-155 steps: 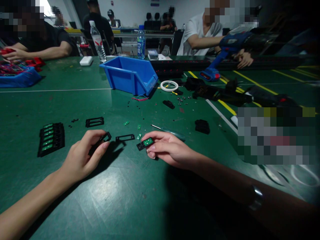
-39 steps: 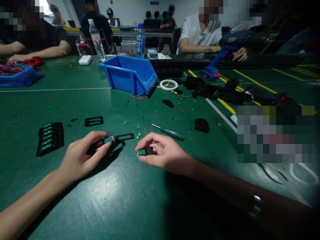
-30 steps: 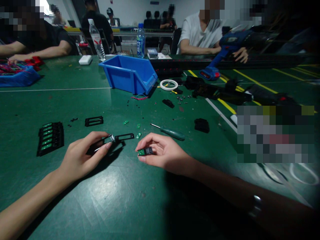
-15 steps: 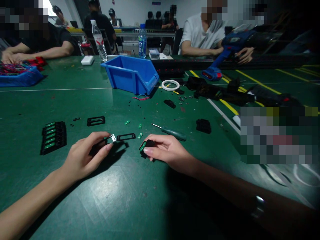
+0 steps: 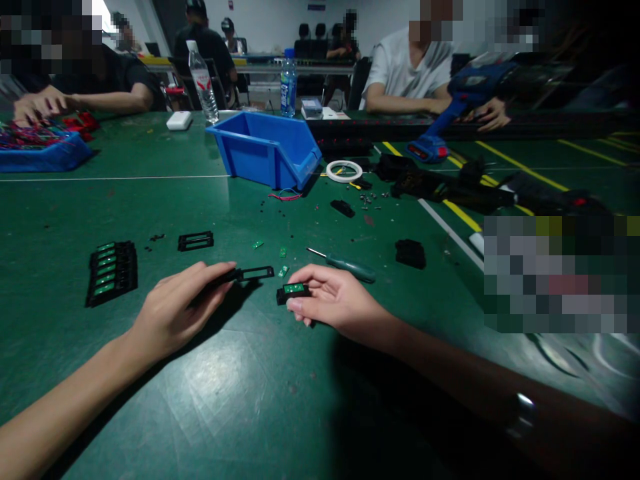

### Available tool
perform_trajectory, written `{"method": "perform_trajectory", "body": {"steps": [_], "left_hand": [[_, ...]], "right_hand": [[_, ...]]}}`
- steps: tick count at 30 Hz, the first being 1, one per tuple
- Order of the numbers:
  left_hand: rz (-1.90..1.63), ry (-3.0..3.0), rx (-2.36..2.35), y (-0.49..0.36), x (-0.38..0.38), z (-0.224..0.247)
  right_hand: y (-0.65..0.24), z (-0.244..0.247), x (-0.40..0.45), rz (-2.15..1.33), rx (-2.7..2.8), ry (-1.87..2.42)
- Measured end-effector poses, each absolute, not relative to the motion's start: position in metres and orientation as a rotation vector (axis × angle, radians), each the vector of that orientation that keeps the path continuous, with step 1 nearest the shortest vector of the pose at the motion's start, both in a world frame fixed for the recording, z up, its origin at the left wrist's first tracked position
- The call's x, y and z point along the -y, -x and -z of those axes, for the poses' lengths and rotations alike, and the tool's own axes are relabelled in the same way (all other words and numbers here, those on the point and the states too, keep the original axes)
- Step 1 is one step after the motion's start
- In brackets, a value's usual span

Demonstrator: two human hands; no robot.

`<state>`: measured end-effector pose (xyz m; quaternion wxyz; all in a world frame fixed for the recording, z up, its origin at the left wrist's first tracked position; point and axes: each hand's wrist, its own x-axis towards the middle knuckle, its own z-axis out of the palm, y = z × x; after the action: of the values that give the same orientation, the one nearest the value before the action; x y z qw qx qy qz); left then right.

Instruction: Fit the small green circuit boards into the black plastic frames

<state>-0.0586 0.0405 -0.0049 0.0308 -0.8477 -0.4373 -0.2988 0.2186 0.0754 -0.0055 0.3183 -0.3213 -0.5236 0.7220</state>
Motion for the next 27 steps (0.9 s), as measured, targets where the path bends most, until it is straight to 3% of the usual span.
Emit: {"method": "perform_trajectory", "body": {"steps": [27], "left_hand": [[1.031,2.637,1.416,0.0607,-0.0428,0.0079]], "right_hand": [[-0.2191,0.0097,-0.0752,-1.933,1.45,0.832]]}}
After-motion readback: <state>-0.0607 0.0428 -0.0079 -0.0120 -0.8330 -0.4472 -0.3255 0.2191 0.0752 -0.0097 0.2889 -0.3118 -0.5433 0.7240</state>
